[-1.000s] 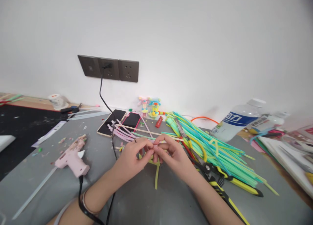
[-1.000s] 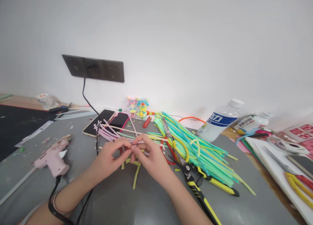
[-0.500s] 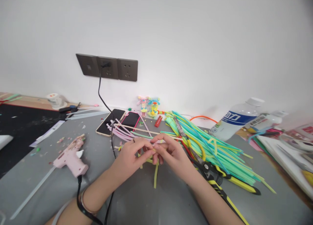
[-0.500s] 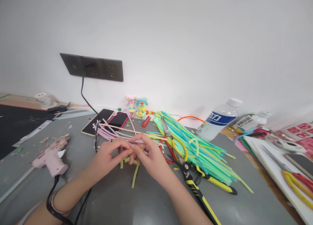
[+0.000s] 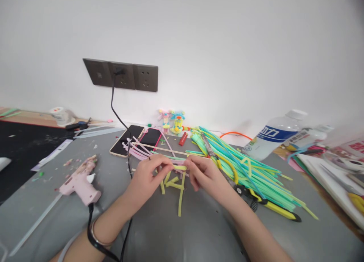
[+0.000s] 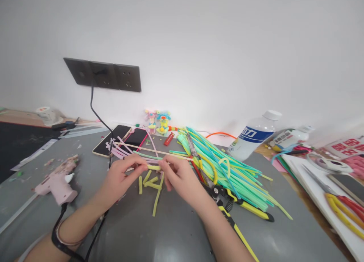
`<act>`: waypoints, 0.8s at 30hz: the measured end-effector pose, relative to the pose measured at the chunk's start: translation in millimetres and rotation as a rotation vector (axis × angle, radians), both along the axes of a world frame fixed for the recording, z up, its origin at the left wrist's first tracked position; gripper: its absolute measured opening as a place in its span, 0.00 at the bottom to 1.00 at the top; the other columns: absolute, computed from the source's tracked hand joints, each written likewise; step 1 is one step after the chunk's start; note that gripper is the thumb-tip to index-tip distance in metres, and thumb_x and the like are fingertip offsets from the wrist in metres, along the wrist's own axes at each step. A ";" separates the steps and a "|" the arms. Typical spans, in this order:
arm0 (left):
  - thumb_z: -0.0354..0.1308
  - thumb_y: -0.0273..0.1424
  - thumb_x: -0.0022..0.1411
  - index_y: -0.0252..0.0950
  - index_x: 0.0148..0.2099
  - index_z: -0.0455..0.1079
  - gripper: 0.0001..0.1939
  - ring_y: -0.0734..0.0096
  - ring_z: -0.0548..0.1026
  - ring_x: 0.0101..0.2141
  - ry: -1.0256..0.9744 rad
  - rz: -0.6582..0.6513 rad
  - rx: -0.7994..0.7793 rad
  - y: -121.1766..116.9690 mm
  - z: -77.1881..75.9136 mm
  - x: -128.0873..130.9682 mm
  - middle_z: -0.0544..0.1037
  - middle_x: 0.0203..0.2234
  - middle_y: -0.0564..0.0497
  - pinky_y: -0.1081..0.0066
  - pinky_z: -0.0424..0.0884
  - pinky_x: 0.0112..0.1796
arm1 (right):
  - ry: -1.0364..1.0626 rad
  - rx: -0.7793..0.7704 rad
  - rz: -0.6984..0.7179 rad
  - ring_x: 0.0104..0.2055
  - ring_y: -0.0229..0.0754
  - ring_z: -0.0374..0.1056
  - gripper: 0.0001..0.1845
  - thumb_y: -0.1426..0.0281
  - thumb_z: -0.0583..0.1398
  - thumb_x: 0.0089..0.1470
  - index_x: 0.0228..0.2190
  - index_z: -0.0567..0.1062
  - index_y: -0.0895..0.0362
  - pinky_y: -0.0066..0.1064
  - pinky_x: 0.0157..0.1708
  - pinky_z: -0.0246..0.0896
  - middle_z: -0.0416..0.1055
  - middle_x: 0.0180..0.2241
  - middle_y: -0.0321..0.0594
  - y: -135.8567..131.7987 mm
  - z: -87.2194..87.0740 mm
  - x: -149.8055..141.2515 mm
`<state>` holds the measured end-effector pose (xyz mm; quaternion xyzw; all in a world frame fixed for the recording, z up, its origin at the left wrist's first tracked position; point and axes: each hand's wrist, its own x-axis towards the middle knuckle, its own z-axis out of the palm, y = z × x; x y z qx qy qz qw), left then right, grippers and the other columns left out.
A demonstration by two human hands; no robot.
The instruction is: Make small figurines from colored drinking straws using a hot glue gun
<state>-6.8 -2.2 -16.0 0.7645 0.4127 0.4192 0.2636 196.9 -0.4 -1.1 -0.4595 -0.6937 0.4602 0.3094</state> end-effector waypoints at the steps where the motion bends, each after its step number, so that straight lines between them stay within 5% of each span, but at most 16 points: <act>1: 0.55 0.28 0.68 0.37 0.36 0.71 0.07 0.75 0.72 0.29 0.002 0.018 -0.022 0.6 0.5 0.1 0.75 0.27 0.55 0.76 0.65 0.31 | -0.132 0.029 -0.010 0.14 0.34 0.58 0.22 0.58 0.51 0.66 0.24 0.69 0.55 0.25 0.20 0.52 0.62 0.11 0.29 1.7 -1.1 2.4; 5: 0.54 0.28 0.66 0.37 0.34 0.70 0.07 0.76 0.71 0.27 -0.008 0.059 -0.093 2.4 0.8 2.3 0.75 0.26 0.55 0.77 0.64 0.27 | -0.541 0.068 0.010 0.15 0.37 0.60 0.25 0.60 0.55 0.63 0.16 0.67 0.55 0.28 0.22 0.51 0.65 0.11 0.34 3.9 -5.6 2.1; 9: 0.56 0.27 0.65 0.37 0.35 0.72 0.06 0.75 0.73 0.28 -0.022 0.041 -0.124 2.8 -1.2 4.7 0.77 0.27 0.54 0.77 0.65 0.28 | -0.678 0.113 -0.055 0.23 0.41 0.66 0.17 0.64 0.64 0.55 0.17 0.71 0.55 0.30 0.25 0.50 0.74 0.20 0.39 0.5 -9.4 -8.5; 19: 0.60 0.25 0.62 0.37 0.35 0.75 0.04 0.74 0.75 0.30 -0.065 -0.009 -0.069 1.7 -5.4 4.5 0.80 0.30 0.53 0.77 0.67 0.29 | -0.693 0.016 -0.084 0.22 0.38 0.62 0.10 0.77 0.59 0.49 0.19 0.67 0.55 0.29 0.24 0.46 0.68 0.18 0.34 -6.1 -20.0 -14.9; 24: 0.60 0.26 0.62 0.37 0.35 0.74 0.03 0.76 0.74 0.28 -0.060 0.022 -0.064 0.9 -0.1 5.2 0.79 0.29 0.54 0.77 0.65 0.28 | -0.479 0.028 -0.132 0.23 0.37 0.61 0.08 0.76 0.58 0.48 0.21 0.65 0.55 0.28 0.24 0.49 0.66 0.20 0.32 -1.9 -15.8 -5.2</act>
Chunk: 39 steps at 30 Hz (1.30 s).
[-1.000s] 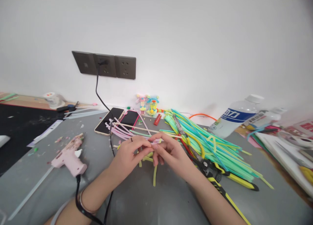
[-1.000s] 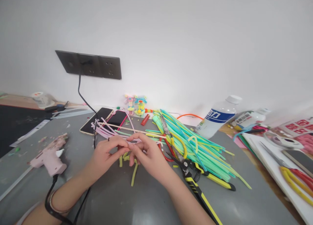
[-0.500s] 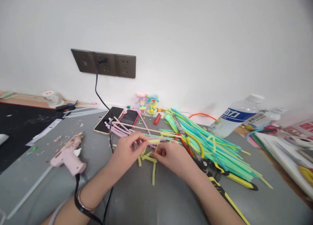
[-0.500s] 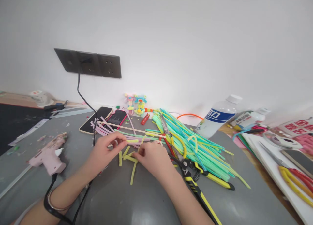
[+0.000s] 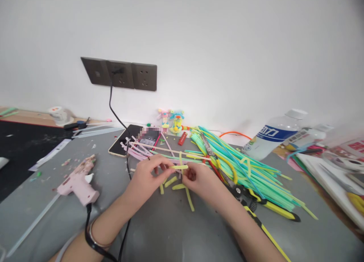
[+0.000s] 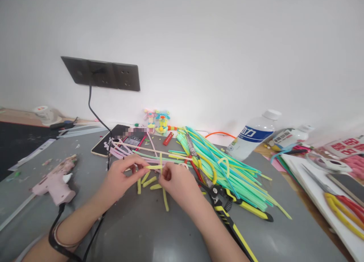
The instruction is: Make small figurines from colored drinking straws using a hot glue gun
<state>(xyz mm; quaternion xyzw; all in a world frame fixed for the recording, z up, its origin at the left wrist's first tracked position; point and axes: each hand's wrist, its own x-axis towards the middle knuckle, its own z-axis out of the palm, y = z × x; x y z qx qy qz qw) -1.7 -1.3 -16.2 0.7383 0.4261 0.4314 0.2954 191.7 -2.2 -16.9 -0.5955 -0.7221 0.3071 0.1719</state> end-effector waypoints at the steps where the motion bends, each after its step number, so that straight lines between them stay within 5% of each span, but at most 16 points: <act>1: 0.60 0.26 0.63 0.37 0.34 0.74 0.04 0.76 0.73 0.27 0.005 0.003 0.001 -0.1 0.9 0.2 0.79 0.29 0.54 0.77 0.65 0.28 | 0.058 0.004 -0.001 0.23 0.37 0.60 0.08 0.75 0.58 0.48 0.21 0.64 0.55 0.27 0.24 0.49 0.64 0.20 0.31 1.8 0.0 3.0; 5: 0.59 0.27 0.63 0.37 0.34 0.74 0.04 0.75 0.74 0.27 0.018 -0.005 -0.003 -0.6 0.9 0.6 0.79 0.29 0.54 0.76 0.66 0.28 | 0.283 -0.021 0.017 0.23 0.35 0.56 0.08 0.75 0.57 0.45 0.22 0.61 0.54 0.26 0.23 0.48 0.58 0.20 0.28 8.5 -1.3 12.4; 9: 0.59 0.28 0.63 0.37 0.35 0.74 0.04 0.74 0.74 0.28 0.016 -0.008 -0.006 -1.0 -1.7 -0.1 0.80 0.29 0.53 0.76 0.66 0.28 | 0.530 -0.076 -0.013 0.23 0.35 0.62 0.07 0.70 0.60 0.49 0.28 0.65 0.54 0.26 0.23 0.54 0.65 0.23 0.30 12.5 2.3 13.3; 14: 0.59 0.28 0.63 0.37 0.34 0.73 0.05 0.74 0.74 0.28 0.010 -0.003 -0.021 -0.7 -0.4 0.0 0.80 0.29 0.53 0.76 0.66 0.28 | 0.861 0.056 -0.203 0.24 0.40 0.70 0.22 0.58 0.68 0.48 0.38 0.65 0.52 0.29 0.22 0.64 0.73 0.27 0.34 15.7 10.8 12.6; 19: 0.59 0.29 0.64 0.37 0.35 0.75 0.05 0.75 0.73 0.26 0.011 0.011 -0.056 -0.5 -0.2 0.7 0.80 0.29 0.53 0.76 0.66 0.28 | 0.965 0.257 -0.284 0.25 0.36 0.67 0.13 0.59 0.66 0.54 0.33 0.72 0.54 0.28 0.25 0.65 0.73 0.29 0.36 12.9 17.1 14.3; 23: 0.59 0.29 0.63 0.37 0.34 0.74 0.05 0.75 0.73 0.26 0.022 0.019 -0.054 -0.5 -0.9 1.2 0.80 0.28 0.53 0.76 0.66 0.28 | 1.160 0.171 -0.312 0.20 0.32 0.62 0.13 0.58 0.64 0.56 0.31 0.71 0.53 0.25 0.19 0.60 0.69 0.27 0.32 8.8 19.1 9.0; 30: 0.60 0.27 0.62 0.37 0.34 0.74 0.03 0.75 0.73 0.25 0.022 0.017 0.002 -1.3 -0.5 1.8 0.79 0.26 0.54 0.76 0.66 0.27 | 1.085 0.106 -0.186 0.27 0.39 0.71 0.12 0.60 0.66 0.54 0.31 0.72 0.54 0.28 0.25 0.67 0.73 0.29 0.36 5.0 11.9 -1.8; 39: 0.61 0.28 0.62 0.36 0.36 0.75 0.02 0.74 0.72 0.27 -0.046 0.050 0.018 -0.9 -2.1 0.3 0.78 0.27 0.53 0.76 0.66 0.28 | 1.012 0.130 -0.242 0.26 0.37 0.64 0.12 0.62 0.68 0.52 0.33 0.72 0.54 0.25 0.21 0.63 0.66 0.27 0.34 5.4 7.0 -0.9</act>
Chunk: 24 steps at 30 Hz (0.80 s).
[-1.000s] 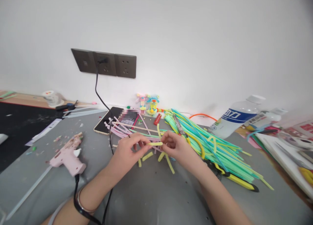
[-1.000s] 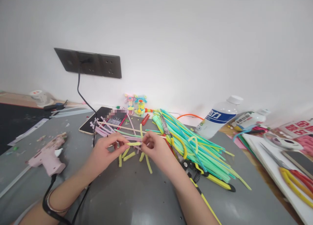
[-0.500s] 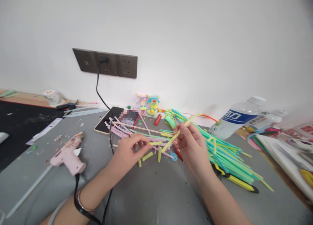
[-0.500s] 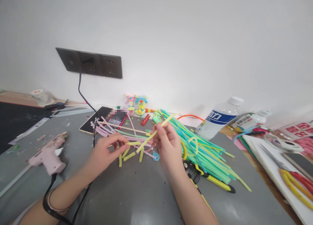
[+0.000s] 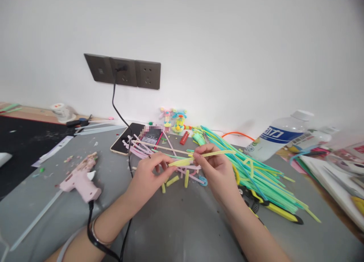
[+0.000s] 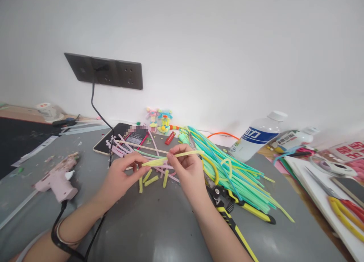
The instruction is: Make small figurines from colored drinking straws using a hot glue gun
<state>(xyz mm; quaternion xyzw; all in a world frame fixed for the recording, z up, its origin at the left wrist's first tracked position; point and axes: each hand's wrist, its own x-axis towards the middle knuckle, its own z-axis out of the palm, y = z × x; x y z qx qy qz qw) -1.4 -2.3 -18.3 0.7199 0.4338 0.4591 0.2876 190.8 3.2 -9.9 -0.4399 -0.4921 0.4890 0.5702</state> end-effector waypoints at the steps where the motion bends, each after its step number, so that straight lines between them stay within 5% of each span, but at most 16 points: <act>1: 0.61 0.27 0.62 0.36 0.35 0.74 0.02 0.74 0.73 0.27 -0.006 0.000 0.000 0.1 0.3 -0.3 0.78 0.27 0.53 0.76 0.66 0.28 | -0.005 -0.005 -0.003 0.26 0.37 0.63 0.12 0.62 0.67 0.52 0.33 0.71 0.54 0.25 0.20 0.63 0.66 0.27 0.34 -0.2 -0.1 0.4; 12: 0.59 0.24 0.63 0.37 0.34 0.72 0.05 0.76 0.72 0.28 -0.022 -0.036 0.033 0.1 -1.2 -2.5 0.76 0.27 0.54 0.77 0.65 0.28 | -0.134 0.060 -0.038 0.21 0.33 0.55 0.08 0.64 0.63 0.56 0.34 0.71 0.53 0.24 0.17 0.52 0.64 0.27 0.33 -1.3 3.8 1.5; 24: 0.60 0.26 0.64 0.36 0.31 0.72 0.07 0.74 0.71 0.27 -0.018 -0.037 0.069 -0.1 -0.7 -0.2 0.77 0.26 0.53 0.77 0.66 0.27 | -0.130 0.028 0.249 0.27 0.37 0.67 0.14 0.57 0.65 0.55 0.29 0.73 0.55 0.26 0.27 0.63 0.70 0.26 0.35 -2.0 5.8 -4.7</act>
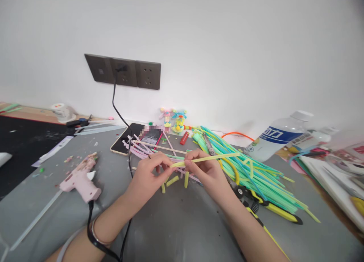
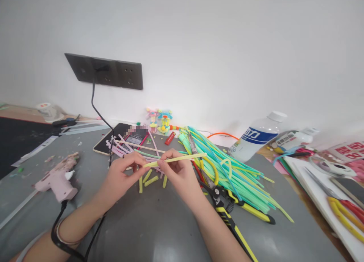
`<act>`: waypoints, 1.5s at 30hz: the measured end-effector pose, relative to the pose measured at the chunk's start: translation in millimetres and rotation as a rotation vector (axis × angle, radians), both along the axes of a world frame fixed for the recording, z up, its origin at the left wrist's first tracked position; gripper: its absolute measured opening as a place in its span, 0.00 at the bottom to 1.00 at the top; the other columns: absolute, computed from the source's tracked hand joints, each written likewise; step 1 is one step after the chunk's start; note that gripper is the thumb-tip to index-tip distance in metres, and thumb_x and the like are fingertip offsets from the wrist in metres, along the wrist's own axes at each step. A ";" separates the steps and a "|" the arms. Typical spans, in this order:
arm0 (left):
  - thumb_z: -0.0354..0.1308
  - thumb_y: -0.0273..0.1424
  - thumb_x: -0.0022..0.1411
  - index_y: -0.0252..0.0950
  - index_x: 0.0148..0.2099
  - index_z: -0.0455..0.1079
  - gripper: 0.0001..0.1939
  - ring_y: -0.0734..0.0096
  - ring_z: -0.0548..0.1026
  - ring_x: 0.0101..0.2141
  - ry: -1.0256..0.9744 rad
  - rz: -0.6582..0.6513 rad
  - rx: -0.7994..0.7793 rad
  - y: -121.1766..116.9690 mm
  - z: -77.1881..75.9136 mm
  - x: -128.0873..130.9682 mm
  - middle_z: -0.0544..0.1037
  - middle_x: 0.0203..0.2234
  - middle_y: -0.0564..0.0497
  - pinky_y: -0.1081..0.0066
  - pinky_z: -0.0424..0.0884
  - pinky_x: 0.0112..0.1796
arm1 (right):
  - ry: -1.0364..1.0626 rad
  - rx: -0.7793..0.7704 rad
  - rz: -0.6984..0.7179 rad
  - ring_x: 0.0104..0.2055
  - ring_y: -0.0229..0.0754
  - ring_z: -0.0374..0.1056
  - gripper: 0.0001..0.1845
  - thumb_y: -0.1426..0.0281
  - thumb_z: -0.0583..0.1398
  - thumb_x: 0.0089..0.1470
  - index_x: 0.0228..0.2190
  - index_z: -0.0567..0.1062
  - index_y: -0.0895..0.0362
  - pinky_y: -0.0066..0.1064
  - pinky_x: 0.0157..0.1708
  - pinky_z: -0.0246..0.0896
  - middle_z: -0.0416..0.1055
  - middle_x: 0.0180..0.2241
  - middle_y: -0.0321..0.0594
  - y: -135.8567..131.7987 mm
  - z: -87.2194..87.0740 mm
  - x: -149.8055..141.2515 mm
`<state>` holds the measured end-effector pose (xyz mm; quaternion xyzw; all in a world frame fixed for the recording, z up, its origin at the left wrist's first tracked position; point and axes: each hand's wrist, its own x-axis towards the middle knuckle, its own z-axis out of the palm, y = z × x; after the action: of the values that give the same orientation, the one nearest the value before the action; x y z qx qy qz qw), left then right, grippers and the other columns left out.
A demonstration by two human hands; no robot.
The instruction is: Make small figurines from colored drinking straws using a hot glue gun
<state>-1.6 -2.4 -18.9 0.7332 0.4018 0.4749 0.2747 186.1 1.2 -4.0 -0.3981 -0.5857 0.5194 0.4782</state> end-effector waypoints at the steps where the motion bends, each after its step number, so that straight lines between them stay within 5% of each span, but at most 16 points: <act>1: 0.60 0.26 0.63 0.36 0.32 0.72 0.06 0.75 0.71 0.27 -0.003 0.005 0.001 -0.3 0.4 -0.2 0.77 0.26 0.53 0.77 0.66 0.27 | 0.014 -0.016 0.015 0.27 0.37 0.68 0.15 0.57 0.65 0.55 0.29 0.73 0.55 0.26 0.27 0.64 0.71 0.26 0.35 0.0 -0.7 -0.2; 7: 0.62 0.22 0.60 0.37 0.35 0.75 0.05 0.77 0.74 0.26 -0.041 0.036 0.032 -0.2 0.6 -0.5 0.80 0.28 0.55 0.79 0.68 0.28 | 0.099 -0.142 0.086 0.27 0.38 0.74 0.16 0.58 0.67 0.53 0.30 0.70 0.55 0.28 0.30 0.70 0.76 0.26 0.36 -1.7 1.0 -0.4; 23: 0.60 0.29 0.64 0.37 0.42 0.75 0.05 0.71 0.78 0.33 -0.093 -0.037 -0.064 -2.0 0.8 -0.7 0.80 0.33 0.50 0.75 0.76 0.35 | 0.060 -0.118 0.001 0.30 0.41 0.76 0.17 0.57 0.70 0.48 0.29 0.75 0.56 0.29 0.32 0.72 0.78 0.29 0.39 -1.1 3.2 0.2; 34: 0.61 0.29 0.60 0.36 0.35 0.74 0.02 0.72 0.78 0.29 -0.287 0.048 -0.288 -0.6 6.7 1.5 0.79 0.27 0.52 0.76 0.76 0.31 | 0.184 -0.149 -0.039 0.25 0.35 0.70 0.13 0.60 0.68 0.53 0.30 0.74 0.55 0.24 0.26 0.65 0.74 0.25 0.34 0.8 -1.5 8.0; 45: 0.64 0.29 0.58 0.36 0.36 0.76 0.02 0.70 0.80 0.31 -0.279 0.027 -0.253 -1.7 4.8 1.9 0.81 0.30 0.50 0.73 0.79 0.34 | 0.197 -0.226 -0.049 0.28 0.38 0.72 0.15 0.59 0.70 0.48 0.29 0.73 0.55 0.28 0.31 0.68 0.76 0.27 0.37 -2.3 -2.6 -3.1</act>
<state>0.2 -4.1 -14.1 0.6143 0.4263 0.5213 0.4114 183.0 -1.2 -6.6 -0.4106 -0.4636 0.6069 0.4980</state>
